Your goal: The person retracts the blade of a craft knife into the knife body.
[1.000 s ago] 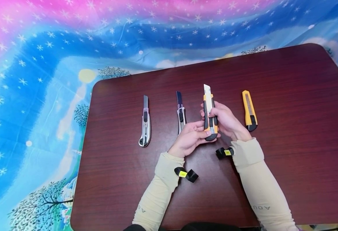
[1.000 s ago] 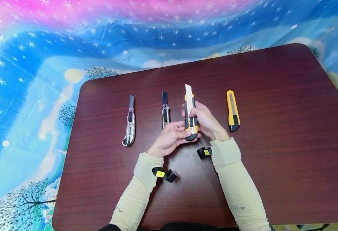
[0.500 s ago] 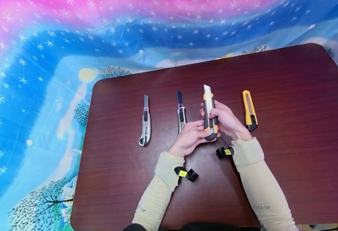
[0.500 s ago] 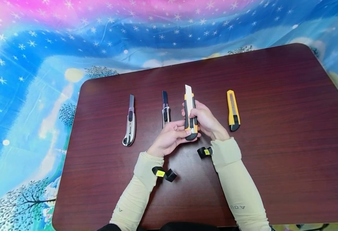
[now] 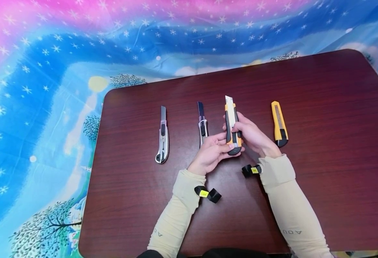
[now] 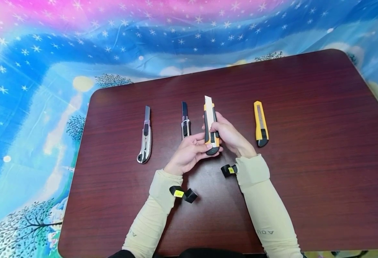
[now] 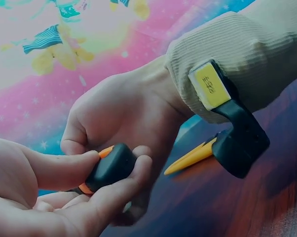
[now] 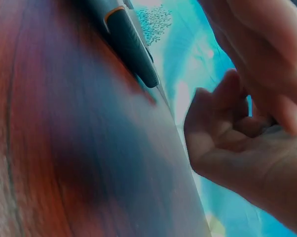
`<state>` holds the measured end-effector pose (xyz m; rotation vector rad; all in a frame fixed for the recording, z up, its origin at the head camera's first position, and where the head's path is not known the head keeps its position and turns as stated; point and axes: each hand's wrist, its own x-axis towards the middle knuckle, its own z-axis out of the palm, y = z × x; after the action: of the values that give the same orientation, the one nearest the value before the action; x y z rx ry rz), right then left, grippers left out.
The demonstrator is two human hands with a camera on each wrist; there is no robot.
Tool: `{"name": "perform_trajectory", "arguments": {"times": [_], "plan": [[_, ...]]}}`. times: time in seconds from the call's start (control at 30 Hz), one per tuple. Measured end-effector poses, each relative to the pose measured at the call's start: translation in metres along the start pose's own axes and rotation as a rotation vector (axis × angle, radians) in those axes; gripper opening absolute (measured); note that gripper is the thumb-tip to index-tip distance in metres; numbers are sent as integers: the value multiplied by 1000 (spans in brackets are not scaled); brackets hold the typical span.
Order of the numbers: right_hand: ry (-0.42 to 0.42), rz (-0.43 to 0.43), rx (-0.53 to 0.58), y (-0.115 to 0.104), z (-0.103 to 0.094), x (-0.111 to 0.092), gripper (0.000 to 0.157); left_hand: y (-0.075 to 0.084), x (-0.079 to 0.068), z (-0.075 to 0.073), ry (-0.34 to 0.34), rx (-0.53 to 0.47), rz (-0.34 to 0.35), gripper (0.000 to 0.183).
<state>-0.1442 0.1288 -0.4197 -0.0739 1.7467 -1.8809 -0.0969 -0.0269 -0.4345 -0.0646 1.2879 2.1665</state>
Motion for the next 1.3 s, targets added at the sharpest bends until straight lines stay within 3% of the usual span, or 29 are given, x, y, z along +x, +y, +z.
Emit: {"name": "perform_trajectory", "arguments": {"times": [0.13, 0.5, 1.3], "plan": [[19, 38, -69, 0, 3, 1, 51, -1, 1, -2, 28, -26, 14, 43], [6, -12, 27, 2, 7, 3, 36, 2, 0, -3, 17, -20, 34, 43], [12, -11, 45, 4, 7, 4, 41, 3, 2, -4, 14, -34, 12, 43]]}}
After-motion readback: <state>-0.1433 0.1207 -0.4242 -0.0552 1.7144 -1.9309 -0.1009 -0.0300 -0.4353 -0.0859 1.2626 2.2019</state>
